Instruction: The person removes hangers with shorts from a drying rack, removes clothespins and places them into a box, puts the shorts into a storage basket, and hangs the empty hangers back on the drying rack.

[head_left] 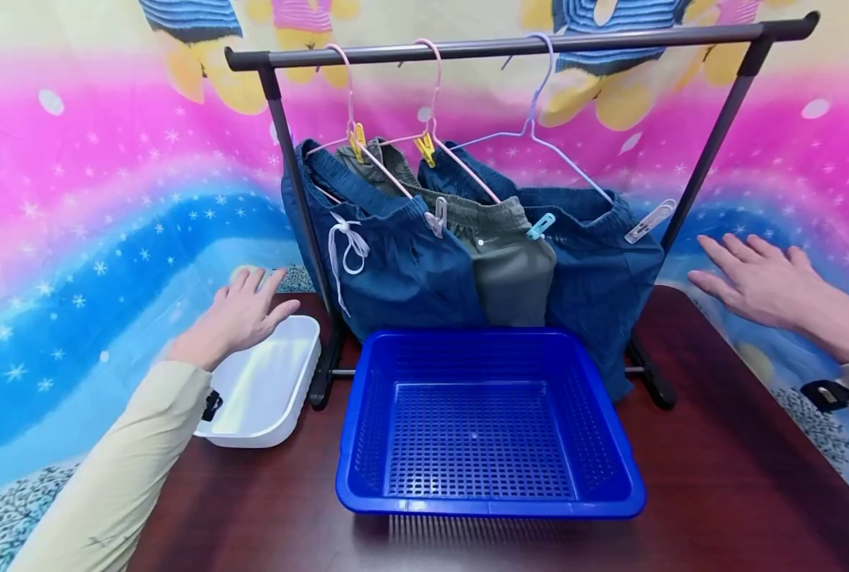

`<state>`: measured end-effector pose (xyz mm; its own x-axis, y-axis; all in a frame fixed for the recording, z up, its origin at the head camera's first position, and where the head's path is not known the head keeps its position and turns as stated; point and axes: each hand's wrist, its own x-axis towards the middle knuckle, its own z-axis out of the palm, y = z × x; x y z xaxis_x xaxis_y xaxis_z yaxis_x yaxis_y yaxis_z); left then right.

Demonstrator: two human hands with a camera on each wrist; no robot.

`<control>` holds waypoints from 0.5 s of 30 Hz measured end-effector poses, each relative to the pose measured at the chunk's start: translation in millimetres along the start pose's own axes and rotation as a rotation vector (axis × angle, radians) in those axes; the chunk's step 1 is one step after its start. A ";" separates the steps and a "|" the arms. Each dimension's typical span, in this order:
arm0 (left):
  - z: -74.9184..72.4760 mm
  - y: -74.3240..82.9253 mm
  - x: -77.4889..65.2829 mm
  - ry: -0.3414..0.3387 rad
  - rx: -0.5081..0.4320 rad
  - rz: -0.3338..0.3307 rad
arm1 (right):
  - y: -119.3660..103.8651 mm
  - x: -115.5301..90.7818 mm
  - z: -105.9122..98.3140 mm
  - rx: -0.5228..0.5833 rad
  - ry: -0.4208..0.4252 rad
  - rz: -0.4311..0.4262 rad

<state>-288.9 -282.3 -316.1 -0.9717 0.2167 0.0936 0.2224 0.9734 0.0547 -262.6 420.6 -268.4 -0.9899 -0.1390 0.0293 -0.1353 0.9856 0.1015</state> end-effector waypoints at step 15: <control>5.4 22.4 5.0 0.233 -0.214 0.107 | -16.1 -10.2 -20.3 0.044 0.165 -0.028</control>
<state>-289.2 -259.0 -319.8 -0.9033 0.2705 0.3331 0.3579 0.9032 0.2371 -249.5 404.2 -250.1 -0.9657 -0.1769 0.1903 -0.1682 0.9839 0.0609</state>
